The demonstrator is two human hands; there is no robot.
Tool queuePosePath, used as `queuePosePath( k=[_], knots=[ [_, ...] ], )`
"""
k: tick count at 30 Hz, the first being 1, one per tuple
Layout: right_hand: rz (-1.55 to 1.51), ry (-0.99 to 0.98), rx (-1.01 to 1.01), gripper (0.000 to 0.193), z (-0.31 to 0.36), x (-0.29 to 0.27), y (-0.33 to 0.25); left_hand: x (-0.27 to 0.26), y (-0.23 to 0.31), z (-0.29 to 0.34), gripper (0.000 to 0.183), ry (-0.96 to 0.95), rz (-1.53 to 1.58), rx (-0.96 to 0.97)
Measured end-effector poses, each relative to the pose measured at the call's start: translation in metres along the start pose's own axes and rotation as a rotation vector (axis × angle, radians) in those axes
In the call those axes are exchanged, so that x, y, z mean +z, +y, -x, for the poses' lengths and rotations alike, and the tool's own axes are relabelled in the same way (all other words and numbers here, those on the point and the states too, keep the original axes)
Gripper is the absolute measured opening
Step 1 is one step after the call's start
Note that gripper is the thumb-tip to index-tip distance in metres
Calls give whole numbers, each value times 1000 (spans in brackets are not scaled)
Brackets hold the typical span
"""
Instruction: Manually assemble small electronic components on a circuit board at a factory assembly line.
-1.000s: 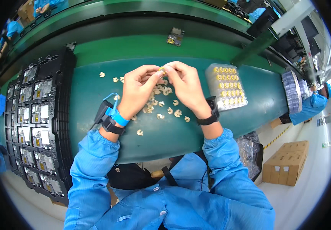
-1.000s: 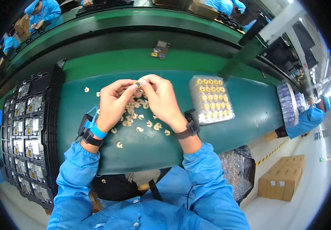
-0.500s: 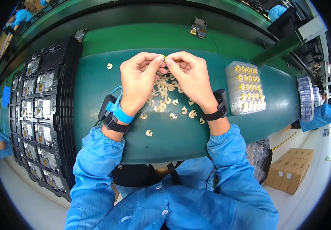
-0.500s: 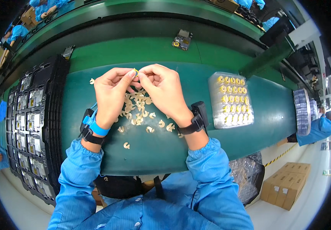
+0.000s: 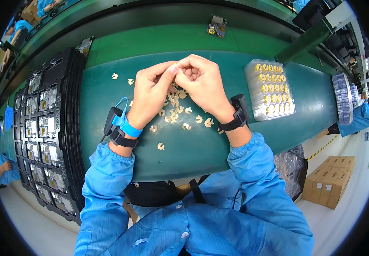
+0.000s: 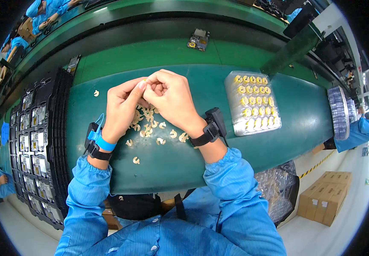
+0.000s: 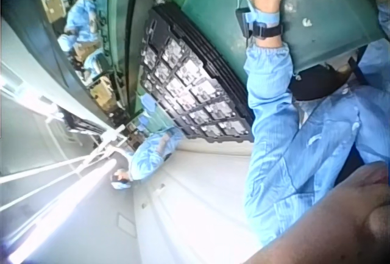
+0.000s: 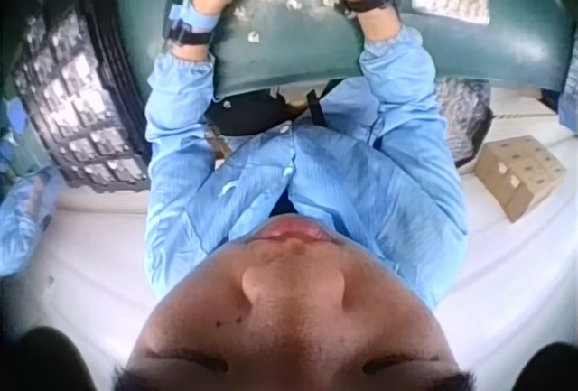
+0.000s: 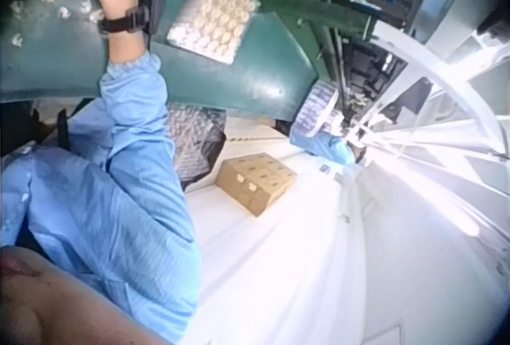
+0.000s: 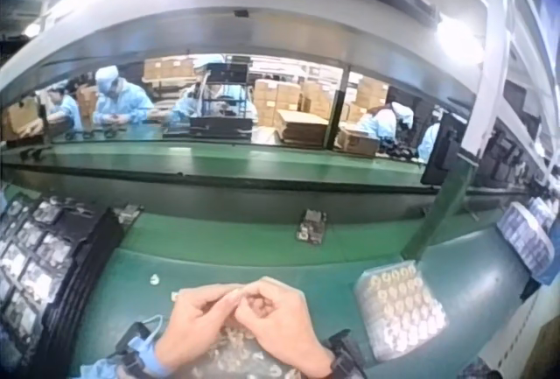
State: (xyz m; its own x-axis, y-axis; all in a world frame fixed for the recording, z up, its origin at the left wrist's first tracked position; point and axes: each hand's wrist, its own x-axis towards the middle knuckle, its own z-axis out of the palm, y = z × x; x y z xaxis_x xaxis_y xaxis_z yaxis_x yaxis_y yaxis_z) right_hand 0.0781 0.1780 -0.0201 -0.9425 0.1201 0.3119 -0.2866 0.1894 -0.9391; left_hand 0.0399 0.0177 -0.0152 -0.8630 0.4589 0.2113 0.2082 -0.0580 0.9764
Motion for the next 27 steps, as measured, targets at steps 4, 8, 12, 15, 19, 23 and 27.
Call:
queuePosePath(
  k=[4,8,12,15,19,23,27],
  knots=[
    [-151,79,13,10,1,2,-11,-9,-2,-2,28,85,193,-9],
    [275,-190,195,15,-4,-24,-17,-16,-3,-8,26,262,146,-24],
    [156,-26,20,16,-4,-16,-30,-13,-2,-6,22,167,110,-43],
    [167,-36,-83,16,-6,-19,-15,-11,-4,-7,20,127,104,-76],
    [373,38,-388,14,-7,-21,-15,-15,2,-5,23,12,216,-198],
    [508,17,-594,9,-5,-19,-16,-13,6,-4,24,-24,373,-230],
    [397,24,-589,15,-8,-16,-13,-13,-3,-5,23,17,259,-59]
  ],
)
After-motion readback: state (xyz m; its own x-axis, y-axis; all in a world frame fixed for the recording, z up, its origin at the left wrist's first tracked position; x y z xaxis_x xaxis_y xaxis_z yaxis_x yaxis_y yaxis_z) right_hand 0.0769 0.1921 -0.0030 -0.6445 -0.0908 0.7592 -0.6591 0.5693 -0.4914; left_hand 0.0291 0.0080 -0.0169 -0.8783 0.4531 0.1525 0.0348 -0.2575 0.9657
